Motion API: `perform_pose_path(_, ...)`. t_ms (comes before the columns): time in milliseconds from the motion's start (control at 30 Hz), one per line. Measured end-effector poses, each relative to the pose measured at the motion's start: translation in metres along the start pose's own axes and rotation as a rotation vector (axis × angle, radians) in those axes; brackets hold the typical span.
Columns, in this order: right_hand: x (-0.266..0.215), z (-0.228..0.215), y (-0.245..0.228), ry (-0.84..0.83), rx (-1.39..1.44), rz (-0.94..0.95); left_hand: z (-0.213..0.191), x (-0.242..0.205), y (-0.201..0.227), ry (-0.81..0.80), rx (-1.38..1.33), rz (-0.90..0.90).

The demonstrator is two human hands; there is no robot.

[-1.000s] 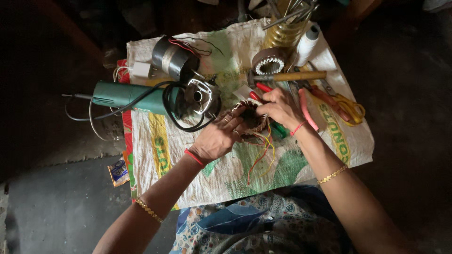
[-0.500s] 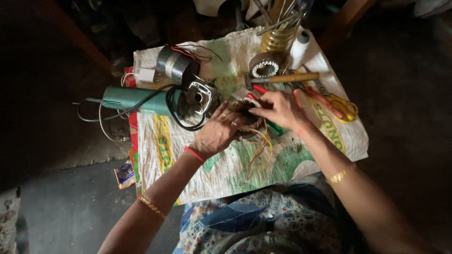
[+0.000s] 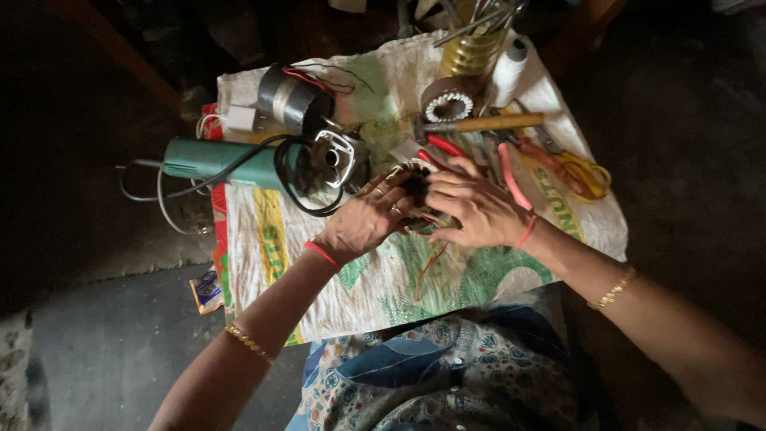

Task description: The person uses pliers to pull and adjust wires on a motor stator while seated on the floor. They repeatedly reposition the stator and manipulate the wires with both hands and the pliers.

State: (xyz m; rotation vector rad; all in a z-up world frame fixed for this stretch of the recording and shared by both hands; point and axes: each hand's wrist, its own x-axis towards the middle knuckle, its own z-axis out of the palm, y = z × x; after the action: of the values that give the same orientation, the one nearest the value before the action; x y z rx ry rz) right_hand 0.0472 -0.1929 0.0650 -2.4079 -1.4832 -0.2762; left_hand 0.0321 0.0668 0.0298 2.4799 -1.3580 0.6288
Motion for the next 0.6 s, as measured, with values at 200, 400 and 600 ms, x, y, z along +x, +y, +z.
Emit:
perform_pose_path(200,-0.002,0.019,-0.012,0.15,-0.07,0.074,0.001,-0.002,-0.007,0.033,0.096,0.099)
perform_pose_path(400,-0.006,0.029,-0.005,0.27,-0.1,-0.003,0.005,-0.004,-0.01,0.088,0.059,0.137)
perform_pose_path(600,-0.005,0.035,-0.001,0.323,-0.034,-0.003,0.009,-0.008,-0.011,0.053,0.064,0.114)
